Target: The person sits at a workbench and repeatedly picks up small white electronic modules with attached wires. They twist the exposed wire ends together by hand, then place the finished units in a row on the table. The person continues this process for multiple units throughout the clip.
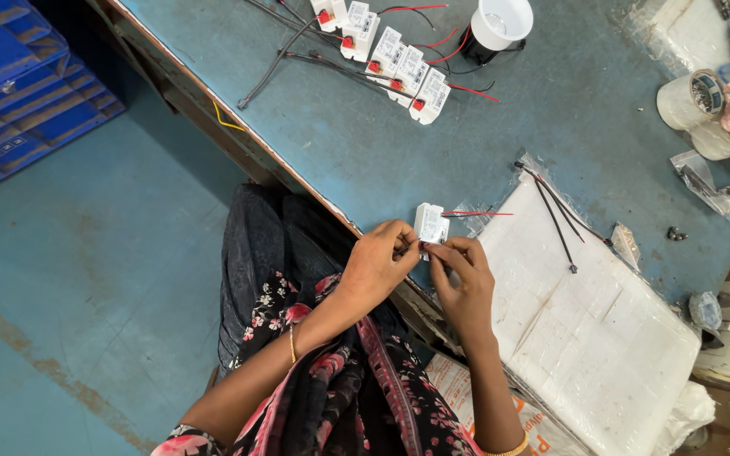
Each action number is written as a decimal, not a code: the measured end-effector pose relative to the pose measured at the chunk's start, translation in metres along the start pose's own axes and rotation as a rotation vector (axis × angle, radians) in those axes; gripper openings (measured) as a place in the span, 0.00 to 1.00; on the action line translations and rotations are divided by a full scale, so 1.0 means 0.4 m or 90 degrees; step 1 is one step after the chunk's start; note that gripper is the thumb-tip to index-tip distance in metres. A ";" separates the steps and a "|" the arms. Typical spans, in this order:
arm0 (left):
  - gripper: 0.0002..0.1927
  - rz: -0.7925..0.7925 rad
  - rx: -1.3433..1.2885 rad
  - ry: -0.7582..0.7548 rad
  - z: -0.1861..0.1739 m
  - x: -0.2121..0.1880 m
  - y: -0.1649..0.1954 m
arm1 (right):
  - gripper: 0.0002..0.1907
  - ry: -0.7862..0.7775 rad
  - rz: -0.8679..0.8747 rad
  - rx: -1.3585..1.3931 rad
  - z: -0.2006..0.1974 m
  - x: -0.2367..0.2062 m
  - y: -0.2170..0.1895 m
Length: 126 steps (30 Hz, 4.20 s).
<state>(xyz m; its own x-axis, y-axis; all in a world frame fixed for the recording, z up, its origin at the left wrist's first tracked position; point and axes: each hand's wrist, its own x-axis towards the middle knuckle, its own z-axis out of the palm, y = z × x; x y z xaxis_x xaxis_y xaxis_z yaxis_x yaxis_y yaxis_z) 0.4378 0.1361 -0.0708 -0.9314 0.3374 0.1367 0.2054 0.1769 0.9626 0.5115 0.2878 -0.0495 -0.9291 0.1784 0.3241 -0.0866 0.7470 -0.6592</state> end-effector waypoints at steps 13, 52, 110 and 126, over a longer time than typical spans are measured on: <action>0.09 0.138 0.089 0.158 0.011 -0.032 0.019 | 0.12 -0.020 -0.071 -0.045 0.001 0.011 -0.014; 0.09 0.200 0.119 0.120 0.012 -0.006 -0.005 | 0.12 -0.031 -0.094 -0.102 0.008 0.016 -0.014; 0.09 0.038 0.090 -0.218 -0.050 0.132 -0.086 | 0.09 -0.021 -0.072 -0.091 0.006 0.030 -0.031; 0.12 -0.163 0.154 -0.276 -0.059 0.168 -0.046 | 0.09 -0.003 -0.084 -0.094 0.012 0.018 -0.029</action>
<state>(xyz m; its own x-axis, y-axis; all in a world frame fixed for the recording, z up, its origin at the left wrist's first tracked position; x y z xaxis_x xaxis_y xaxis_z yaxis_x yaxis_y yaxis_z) 0.3643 0.1338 -0.0737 -0.7620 0.5965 -0.2519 0.1001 0.4929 0.8643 0.5041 0.2772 -0.0429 -0.9146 0.0695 0.3984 -0.1552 0.8493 -0.5046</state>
